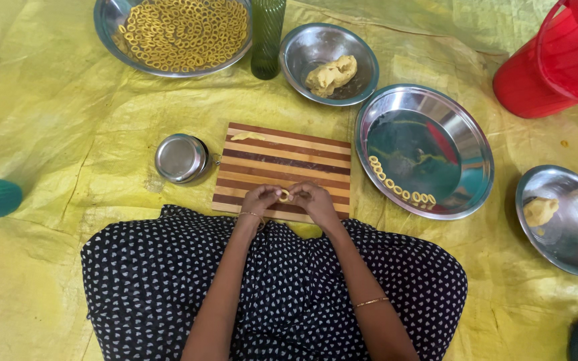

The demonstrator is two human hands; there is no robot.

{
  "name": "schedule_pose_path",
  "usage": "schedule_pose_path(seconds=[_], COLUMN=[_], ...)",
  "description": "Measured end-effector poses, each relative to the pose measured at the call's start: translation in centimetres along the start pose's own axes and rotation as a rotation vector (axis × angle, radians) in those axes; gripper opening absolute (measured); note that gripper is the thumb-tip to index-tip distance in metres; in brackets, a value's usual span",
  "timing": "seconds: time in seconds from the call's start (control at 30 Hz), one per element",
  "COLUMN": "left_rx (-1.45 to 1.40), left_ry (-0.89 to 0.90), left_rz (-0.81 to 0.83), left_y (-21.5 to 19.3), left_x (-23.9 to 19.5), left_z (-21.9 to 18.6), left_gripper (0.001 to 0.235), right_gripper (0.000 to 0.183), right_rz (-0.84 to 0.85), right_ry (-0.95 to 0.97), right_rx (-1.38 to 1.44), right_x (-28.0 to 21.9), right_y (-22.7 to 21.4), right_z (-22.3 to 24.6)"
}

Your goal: The person rolls small pieces of dough into thin ropes on a wooden board, then joins the ends to form rings and places them into a metal bowl. The process is repeated continuously with dough taken from a nearby bowl.

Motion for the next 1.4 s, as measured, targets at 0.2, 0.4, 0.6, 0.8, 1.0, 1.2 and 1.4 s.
schedule_pose_path(seconds=[0.2, 0.4, 0.6, 0.8, 1.0, 1.2, 1.4], left_rx=[0.053, 0.074, -0.005, 0.096, 0.111, 0.057, 0.055], left_ry=[-0.013, -0.029, -0.037, -0.086, -0.103, -0.146, -0.156], left_rz=[0.01, -0.061, -0.078, -0.091, -0.102, -0.105, -0.111], left_y=[0.1, -0.1, 0.2, 0.9, 0.8, 0.2, 0.2], left_x=[0.1, -1.2, -2.1, -2.7, -2.3, -1.4, -1.4], left_z=[0.1, -1.2, -2.8, -5.0, -4.8, -3.3, -3.3], left_gripper=[0.019, 0.02, 0.019, 0.023, 0.026, 0.02, 0.016], right_gripper=[0.013, 0.012, 0.018, 0.016, 0.021, 0.022, 0.023], right_rz=[-0.012, -0.119, -0.654, -0.793, -0.7, -0.67, -0.686], right_ry=[0.014, -0.093, -0.054, -0.009, 0.211, 0.277, 0.268], right_rx=[0.009, 0.13, -0.063, -0.438, -0.494, -0.512, -0.588], right_x=[-0.1, 0.9, 3.5, 4.7, 7.3, 8.3, 8.4], right_y=[-0.1, -2.6, -16.2, -25.3, -26.6, -26.8, -27.0], right_z=[0.3, -0.1, -0.8, -3.6, -8.6, -10.5, -11.3])
Point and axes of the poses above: each hand's wrist, its own x-axis towards the middle knuckle, its own y-axis out of the palm, z = x × y, the point moved 5 cm from there along x, towards the middle knuckle, and after that the axes turned 2 degrees about x, right-handed, at the moved point
